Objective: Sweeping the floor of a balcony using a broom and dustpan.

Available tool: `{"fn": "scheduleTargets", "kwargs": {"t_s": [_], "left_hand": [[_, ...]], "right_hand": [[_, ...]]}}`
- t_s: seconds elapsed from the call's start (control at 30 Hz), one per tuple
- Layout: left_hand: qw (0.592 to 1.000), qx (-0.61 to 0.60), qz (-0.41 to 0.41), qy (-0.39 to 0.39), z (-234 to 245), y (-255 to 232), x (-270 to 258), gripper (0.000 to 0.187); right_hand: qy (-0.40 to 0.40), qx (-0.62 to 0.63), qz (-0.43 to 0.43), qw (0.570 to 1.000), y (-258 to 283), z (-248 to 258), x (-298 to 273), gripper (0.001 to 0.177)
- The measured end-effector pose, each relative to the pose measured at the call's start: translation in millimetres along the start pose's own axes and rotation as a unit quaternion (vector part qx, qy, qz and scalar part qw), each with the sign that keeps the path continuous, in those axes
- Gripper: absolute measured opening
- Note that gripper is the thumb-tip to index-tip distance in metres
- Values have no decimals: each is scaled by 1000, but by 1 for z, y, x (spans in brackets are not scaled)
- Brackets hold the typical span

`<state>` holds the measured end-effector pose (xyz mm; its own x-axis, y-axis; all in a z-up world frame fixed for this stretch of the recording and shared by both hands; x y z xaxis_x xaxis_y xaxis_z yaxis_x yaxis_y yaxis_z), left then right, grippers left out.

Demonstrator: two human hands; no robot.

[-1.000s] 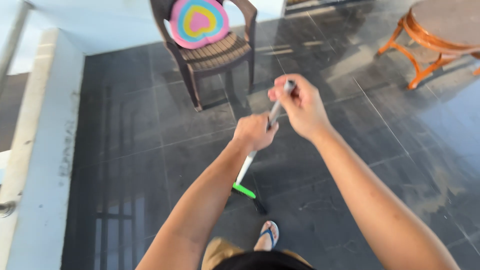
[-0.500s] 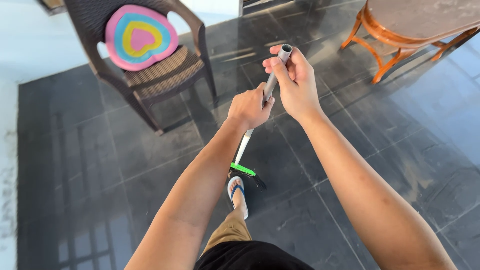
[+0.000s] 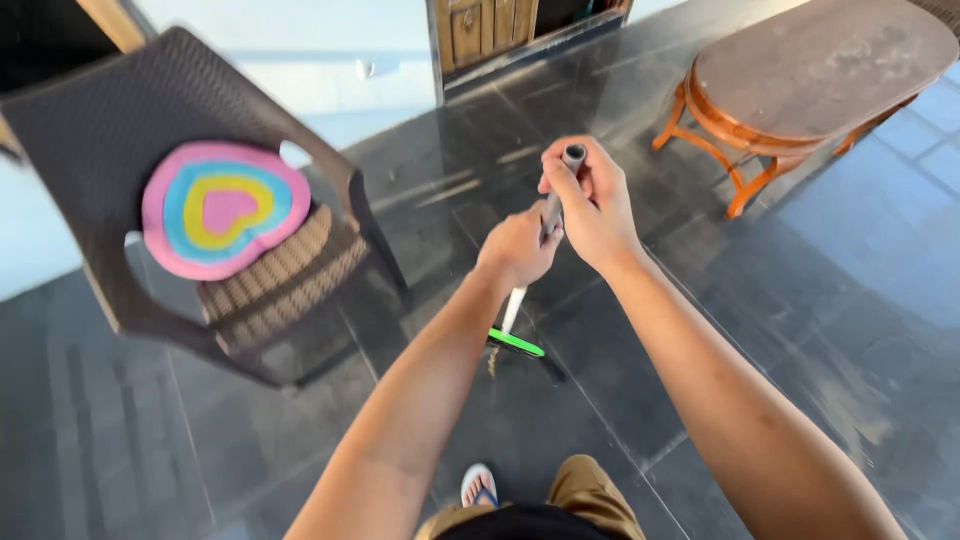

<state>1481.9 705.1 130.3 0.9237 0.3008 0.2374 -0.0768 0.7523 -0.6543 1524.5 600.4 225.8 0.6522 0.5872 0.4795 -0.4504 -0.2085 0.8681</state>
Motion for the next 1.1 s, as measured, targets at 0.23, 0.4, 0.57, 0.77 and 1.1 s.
{"fn": "scheduleTargets", "kwargs": {"t_s": [0.23,0.4,0.57,0.77,1.1], "left_hand": [[999,28,36,25,-23,7,147,20],[994,102,45,4,-44,5,283,18],[988,140,55,-21,-73,10,424,18],[990,47,113,-69,-102,23,546,14],[980,-129,83,-124,-161,101,773,12]], "right_hand": [[-14,96,-27,995,-78,59,122,19],[5,106,-24,994,-134,123,227,30],[40,99,-30,994,-195,195,334,35],[95,122,-31,988,-246,256,423,50],[67,-3,-69,995,-376,337,595,62]]}}
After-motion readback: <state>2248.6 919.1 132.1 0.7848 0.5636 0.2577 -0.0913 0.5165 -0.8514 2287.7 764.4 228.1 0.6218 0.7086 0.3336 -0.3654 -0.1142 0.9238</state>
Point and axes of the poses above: each hand's wrist, its own x-axis towards the middle knuckle, its own z-axis out of the back of the hand, y = z × x, the point moved 4 cm from there along x, towards the middle knuckle, and after that the axes turned 1 degree about x, right-handed, at the moved point
